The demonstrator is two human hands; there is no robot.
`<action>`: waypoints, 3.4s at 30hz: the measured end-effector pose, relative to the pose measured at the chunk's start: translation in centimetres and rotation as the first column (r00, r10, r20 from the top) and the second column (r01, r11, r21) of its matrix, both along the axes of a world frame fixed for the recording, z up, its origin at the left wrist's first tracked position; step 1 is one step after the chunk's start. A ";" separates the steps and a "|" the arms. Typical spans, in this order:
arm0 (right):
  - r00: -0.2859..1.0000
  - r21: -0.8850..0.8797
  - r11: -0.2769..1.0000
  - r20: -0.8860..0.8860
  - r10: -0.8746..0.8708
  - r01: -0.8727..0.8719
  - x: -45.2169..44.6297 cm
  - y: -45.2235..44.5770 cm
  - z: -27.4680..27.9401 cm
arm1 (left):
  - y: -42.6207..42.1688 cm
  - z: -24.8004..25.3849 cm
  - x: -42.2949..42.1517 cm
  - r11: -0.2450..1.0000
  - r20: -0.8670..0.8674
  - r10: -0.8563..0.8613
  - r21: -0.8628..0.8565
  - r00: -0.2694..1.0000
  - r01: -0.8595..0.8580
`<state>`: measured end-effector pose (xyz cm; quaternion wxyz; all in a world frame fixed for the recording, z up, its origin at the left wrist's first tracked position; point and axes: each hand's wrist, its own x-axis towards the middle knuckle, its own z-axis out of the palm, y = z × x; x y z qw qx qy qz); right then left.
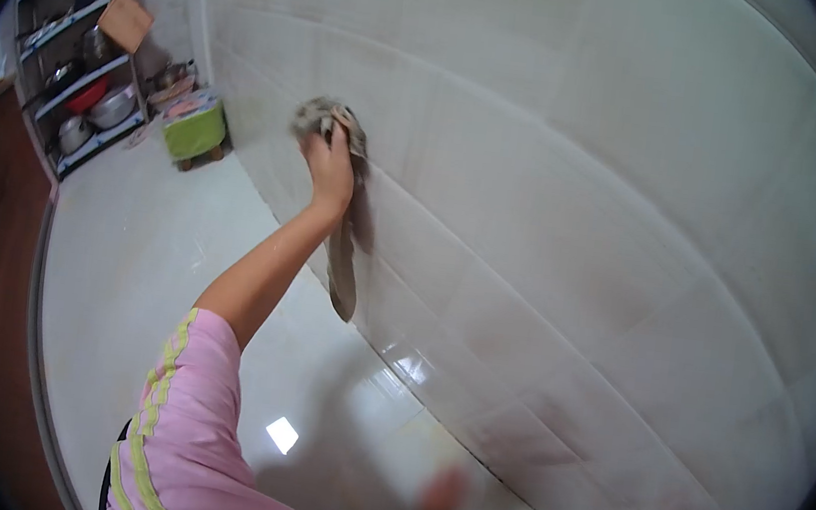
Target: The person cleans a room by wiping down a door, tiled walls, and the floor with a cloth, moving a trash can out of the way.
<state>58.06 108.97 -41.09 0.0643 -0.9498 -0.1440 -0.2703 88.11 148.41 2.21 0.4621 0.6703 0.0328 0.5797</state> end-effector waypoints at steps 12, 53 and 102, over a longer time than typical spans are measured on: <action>1.000 -0.334 0.942 0.015 -0.022 0.026 -0.7 0.7 1.5 | -26.0 19.5 -10.8 0.810 0.537 -0.328 0.583 0.777 -0.061; 0.827 0.780 0.422 -0.207 -0.523 0.462 -32.9 -26.8 33.5 | -45.5 12.6 -22.0 -0.534 -0.643 -0.312 0.728 0.699 0.431; 0.565 0.627 -0.335 -0.779 -0.272 0.703 -47.9 -33.8 0.0 | -56.6 -41.2 -30.2 -0.029 0.038 -0.994 -0.995 0.099 0.096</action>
